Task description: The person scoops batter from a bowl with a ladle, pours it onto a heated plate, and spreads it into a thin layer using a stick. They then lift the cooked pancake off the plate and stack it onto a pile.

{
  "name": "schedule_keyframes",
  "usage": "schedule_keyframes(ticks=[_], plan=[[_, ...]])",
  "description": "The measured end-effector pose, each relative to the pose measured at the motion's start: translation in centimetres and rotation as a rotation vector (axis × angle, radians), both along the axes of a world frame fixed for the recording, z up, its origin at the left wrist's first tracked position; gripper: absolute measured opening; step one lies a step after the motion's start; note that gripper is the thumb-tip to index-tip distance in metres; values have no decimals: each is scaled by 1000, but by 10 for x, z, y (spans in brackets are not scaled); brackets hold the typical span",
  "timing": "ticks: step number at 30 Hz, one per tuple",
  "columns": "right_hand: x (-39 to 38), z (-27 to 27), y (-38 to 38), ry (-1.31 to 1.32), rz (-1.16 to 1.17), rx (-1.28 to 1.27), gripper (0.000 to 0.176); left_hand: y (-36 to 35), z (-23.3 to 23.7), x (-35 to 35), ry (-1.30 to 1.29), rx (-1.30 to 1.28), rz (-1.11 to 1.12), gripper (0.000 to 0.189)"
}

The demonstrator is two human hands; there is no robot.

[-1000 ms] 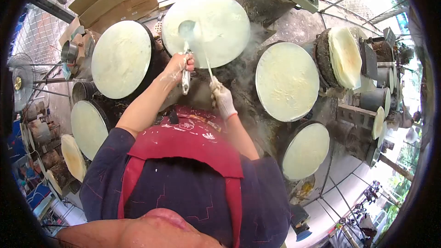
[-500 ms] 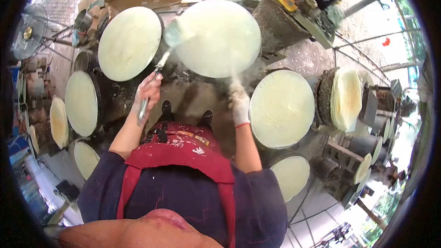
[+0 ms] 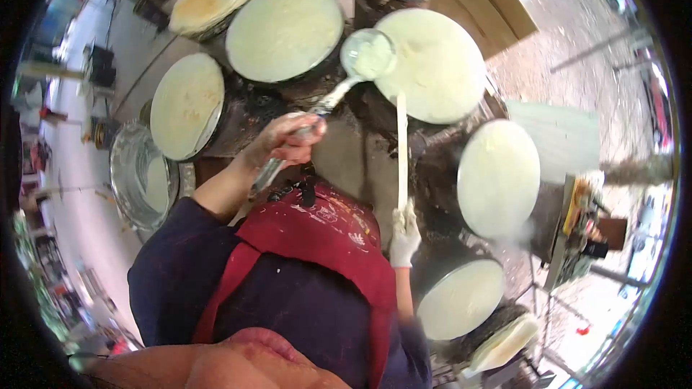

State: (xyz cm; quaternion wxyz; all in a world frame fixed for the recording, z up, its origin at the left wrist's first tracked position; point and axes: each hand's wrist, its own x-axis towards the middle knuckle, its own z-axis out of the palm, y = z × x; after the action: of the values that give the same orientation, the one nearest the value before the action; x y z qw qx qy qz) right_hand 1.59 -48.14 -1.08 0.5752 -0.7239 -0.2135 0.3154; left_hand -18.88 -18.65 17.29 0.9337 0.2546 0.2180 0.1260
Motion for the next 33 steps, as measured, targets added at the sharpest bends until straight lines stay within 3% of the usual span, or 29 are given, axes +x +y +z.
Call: schedule_keyframes(ticks=[2, 3, 5, 6, 8, 11, 12, 14, 15, 17, 18, 20, 22, 26, 27, 33], plan=[[-33, 32, 81, -44, 107, 4, 44, 17, -4, -71, -56, 5, 147, 29], [-39, 29, 113, -235, 344, -186, 38, 23, -13, -108, -117, 11, 226, 30], [-52, 4, 164, 575, 534, 76, 45, 21, -11, -178, -22, 97, 412, 28], [-84, 32, 200, -8, 792, -51, 50, 15, -9, -210, -6, 103, 501, 28], [-135, 39, 253, 390, 805, 58, 59, -7, -7, -271, 113, 102, 758, 29], [-219, 86, 320, -565, 1274, -132, 73, -52, 3, -341, 102, 115, 1054, 26], [-241, 87, 335, -762, 1399, -225, 76, -72, 8, -354, 158, 111, 1176, 25], [-287, 71, 362, -1004, 1573, -36, 68, -113, 19, -370, 275, 125, 1437, 23], [-307, 61, 374, -1301, 1630, 149, 64, -132, 22, -374, 378, 51, 1552, 22], [-346, 44, 401, -1384, 1715, 474, 56, -169, 23, -374, 570, -77, 1819, 22], [-360, 40, 415, -1402, 1737, 687, 54, -186, 22, -371, 506, -39, 1847, 23], [-387, 49, 427, -1448, 1764, 857, 45, -217, 27, -360, 454, -74, 1989, 23], [-399, 19, 447, -1477, 1850, 977, 53, -245, 26, -347, 408, -120, 2121, 22], [-418, 3, 465, -1478, 1846, 1064, 51, -285, 13, -321, 361, -251, 2283, 21], [-423, 8, 466, -1456, 1893, 1009, 33, -289, 11, -318, 393, -231, 2318, 20], [-455, 74, 502, -1409, 1824, 1017, 36, -285, -2, -348, 340, -218, 2362, 21]])
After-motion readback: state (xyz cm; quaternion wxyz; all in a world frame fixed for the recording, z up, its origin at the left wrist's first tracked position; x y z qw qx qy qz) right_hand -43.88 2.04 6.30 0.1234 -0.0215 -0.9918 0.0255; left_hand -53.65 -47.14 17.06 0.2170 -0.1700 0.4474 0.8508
